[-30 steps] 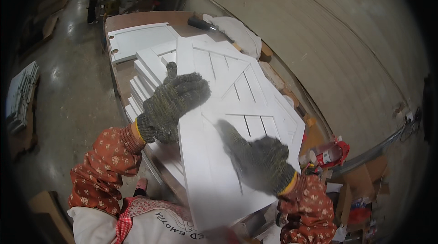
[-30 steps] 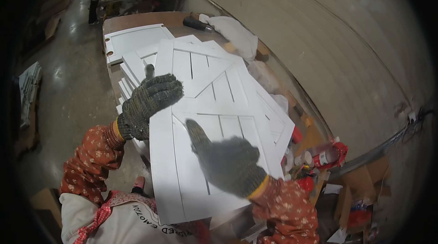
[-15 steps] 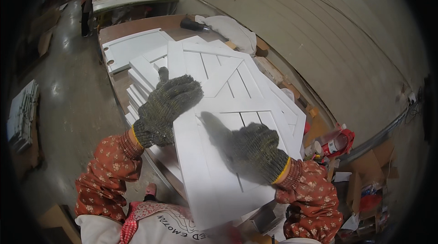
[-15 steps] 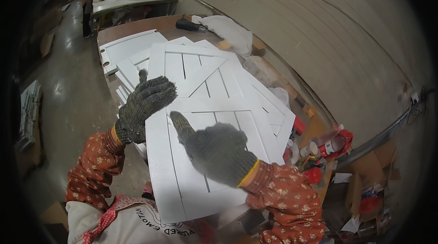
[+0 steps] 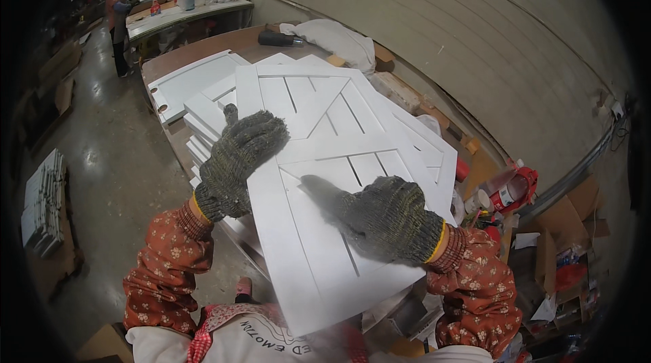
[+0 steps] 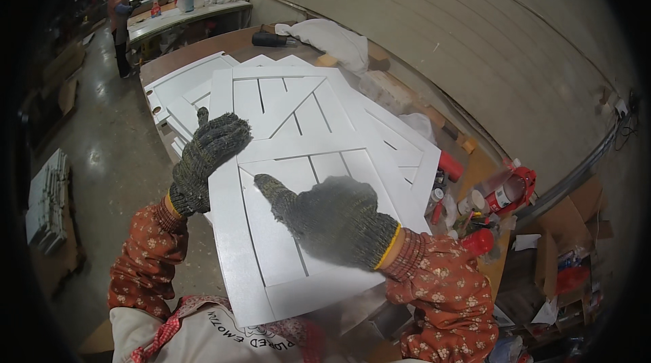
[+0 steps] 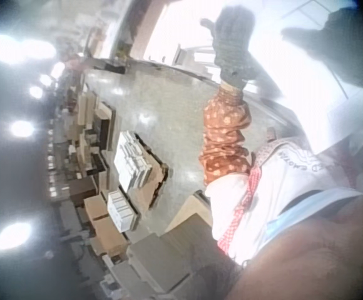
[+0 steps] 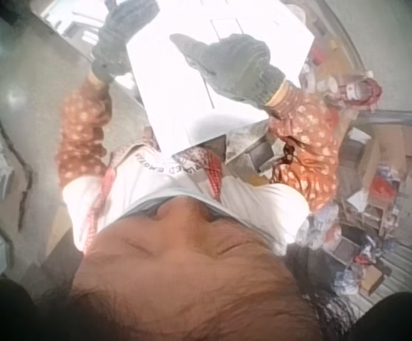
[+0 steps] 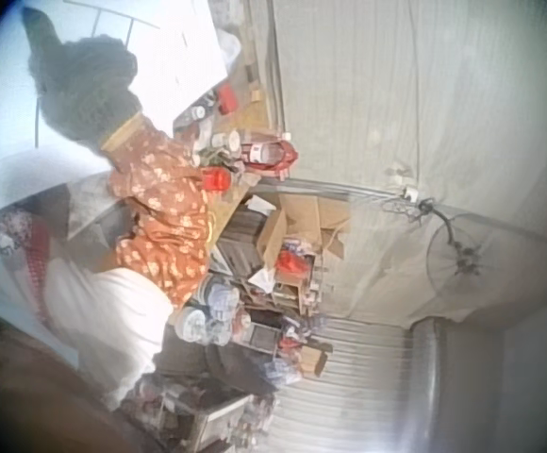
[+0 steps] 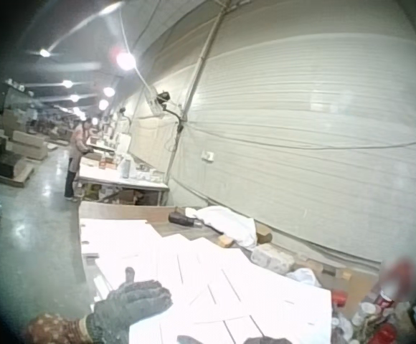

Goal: The person rubs a sanding block across the surface and edges of white wooden panels, then moves each finished panel onto a stack and picks up a new one to repeat the process.

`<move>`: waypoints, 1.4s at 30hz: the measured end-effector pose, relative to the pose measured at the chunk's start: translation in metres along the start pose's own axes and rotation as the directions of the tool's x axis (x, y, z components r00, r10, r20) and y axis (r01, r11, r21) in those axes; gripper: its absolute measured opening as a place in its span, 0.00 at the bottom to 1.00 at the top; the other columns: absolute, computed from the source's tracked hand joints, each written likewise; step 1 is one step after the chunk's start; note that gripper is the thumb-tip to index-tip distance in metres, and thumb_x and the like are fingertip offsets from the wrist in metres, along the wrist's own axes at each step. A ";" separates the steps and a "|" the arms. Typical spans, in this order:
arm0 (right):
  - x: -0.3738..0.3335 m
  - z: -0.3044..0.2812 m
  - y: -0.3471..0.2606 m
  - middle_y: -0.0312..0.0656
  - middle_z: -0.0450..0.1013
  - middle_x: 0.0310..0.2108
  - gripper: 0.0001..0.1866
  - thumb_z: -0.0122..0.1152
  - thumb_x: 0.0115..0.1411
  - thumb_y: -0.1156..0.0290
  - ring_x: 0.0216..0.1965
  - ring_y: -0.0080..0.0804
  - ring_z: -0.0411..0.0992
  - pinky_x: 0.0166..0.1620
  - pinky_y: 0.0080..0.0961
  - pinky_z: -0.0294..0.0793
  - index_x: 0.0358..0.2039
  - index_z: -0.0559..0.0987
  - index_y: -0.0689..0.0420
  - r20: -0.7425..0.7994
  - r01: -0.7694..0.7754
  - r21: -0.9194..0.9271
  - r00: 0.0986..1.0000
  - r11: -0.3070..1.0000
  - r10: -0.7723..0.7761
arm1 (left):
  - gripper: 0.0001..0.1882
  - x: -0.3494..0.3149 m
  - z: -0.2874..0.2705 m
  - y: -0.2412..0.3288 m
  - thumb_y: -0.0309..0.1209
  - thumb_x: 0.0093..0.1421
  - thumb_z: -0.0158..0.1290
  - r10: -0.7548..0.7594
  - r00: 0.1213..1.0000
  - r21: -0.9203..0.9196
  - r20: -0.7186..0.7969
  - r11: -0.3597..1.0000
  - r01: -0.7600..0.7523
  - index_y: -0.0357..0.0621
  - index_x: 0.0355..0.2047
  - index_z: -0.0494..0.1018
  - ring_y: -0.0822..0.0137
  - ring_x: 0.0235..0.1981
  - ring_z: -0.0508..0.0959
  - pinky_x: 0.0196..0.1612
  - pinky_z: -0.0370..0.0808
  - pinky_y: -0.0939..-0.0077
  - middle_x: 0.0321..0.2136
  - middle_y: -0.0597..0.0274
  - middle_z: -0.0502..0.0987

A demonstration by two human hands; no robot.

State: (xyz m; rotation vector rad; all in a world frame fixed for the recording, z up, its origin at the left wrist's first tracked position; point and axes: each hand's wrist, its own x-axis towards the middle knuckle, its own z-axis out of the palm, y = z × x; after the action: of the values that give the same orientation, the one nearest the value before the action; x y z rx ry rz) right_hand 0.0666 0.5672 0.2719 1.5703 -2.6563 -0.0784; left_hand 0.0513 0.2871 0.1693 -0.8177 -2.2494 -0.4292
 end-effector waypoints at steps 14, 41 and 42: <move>0.008 0.008 -0.006 0.36 0.70 0.13 0.34 0.56 0.58 0.68 0.12 0.32 0.68 0.14 0.35 0.64 0.65 0.62 0.60 -0.100 0.013 0.008 0.995 1.000 -0.012 | 0.45 0.002 -0.007 0.005 0.63 0.50 0.53 -0.009 1.000 -0.087 -0.006 0.996 0.008 0.43 0.59 0.70 0.50 0.66 0.62 0.70 0.46 0.45 0.61 0.53 0.68; -0.031 0.025 0.006 0.38 0.60 0.09 0.38 0.57 0.58 0.69 0.09 0.32 0.57 0.12 0.36 0.58 0.69 0.58 0.58 -0.232 0.067 -0.135 0.968 0.989 -0.097 | 0.43 -0.006 -0.009 -0.001 0.62 0.50 0.53 -0.040 0.999 -0.061 0.015 0.997 0.041 0.44 0.58 0.72 0.48 0.64 0.65 0.70 0.42 0.44 0.59 0.53 0.71; -0.037 0.018 0.004 0.38 0.62 0.09 0.39 0.57 0.57 0.68 0.08 0.33 0.59 0.12 0.37 0.58 0.69 0.57 0.56 -0.133 0.036 -0.106 0.990 0.994 -0.050 | 0.43 -0.003 -0.006 0.000 0.62 0.50 0.53 -0.028 1.000 -0.063 0.009 0.998 0.029 0.43 0.57 0.72 0.48 0.63 0.65 0.69 0.42 0.44 0.59 0.53 0.71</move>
State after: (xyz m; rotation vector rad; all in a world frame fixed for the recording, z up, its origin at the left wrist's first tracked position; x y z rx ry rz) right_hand 0.0798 0.6012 0.2536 1.5432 -2.4743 -0.1050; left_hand 0.0558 0.2834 0.1714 -0.8219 -2.2670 -0.5140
